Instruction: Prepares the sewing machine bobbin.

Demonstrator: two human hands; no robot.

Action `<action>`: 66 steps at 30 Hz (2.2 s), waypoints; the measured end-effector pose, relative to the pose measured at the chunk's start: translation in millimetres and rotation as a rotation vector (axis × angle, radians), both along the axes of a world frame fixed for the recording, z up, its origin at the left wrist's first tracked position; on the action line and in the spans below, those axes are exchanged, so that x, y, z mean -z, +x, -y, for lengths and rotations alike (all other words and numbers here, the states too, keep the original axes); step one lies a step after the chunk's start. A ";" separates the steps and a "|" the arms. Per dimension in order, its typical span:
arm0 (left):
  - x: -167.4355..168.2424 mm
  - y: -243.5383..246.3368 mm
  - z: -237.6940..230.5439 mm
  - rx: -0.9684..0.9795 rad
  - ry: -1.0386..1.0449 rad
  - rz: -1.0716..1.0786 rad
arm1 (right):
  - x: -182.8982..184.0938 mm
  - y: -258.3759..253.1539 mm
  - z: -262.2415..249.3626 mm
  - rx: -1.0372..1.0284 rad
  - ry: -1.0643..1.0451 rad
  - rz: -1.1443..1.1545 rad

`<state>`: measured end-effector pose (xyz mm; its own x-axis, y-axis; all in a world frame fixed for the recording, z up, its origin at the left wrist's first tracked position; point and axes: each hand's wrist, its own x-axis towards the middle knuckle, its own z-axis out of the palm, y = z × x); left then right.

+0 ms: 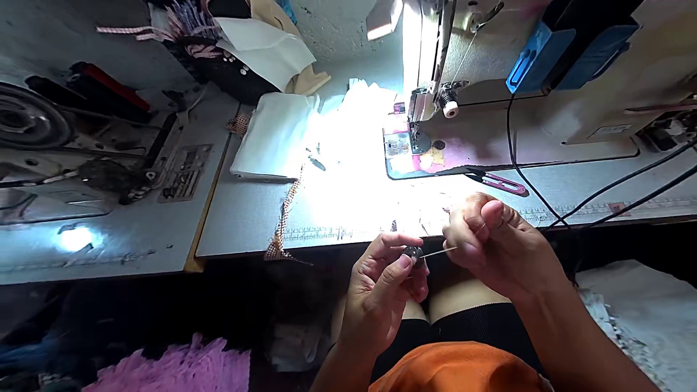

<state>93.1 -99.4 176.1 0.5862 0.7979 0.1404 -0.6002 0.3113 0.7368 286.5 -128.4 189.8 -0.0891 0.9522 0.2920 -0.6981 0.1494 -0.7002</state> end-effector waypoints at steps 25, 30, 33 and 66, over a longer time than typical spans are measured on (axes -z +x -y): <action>-1.7 -2.1 16.7 0.197 -0.209 0.168 | 42.2 -14.7 -13.8 0.653 0.136 0.982; -1.6 -5.1 18.8 0.279 -0.342 0.242 | 51.1 -8.0 -5.5 0.699 0.100 1.032; -1.1 -2.2 20.4 0.303 -0.405 0.317 | 52.5 -6.4 -1.0 0.712 0.096 1.052; 13.3 -30.7 8.4 -0.265 0.476 -0.475 | 4.2 31.9 35.2 1.017 0.227 1.272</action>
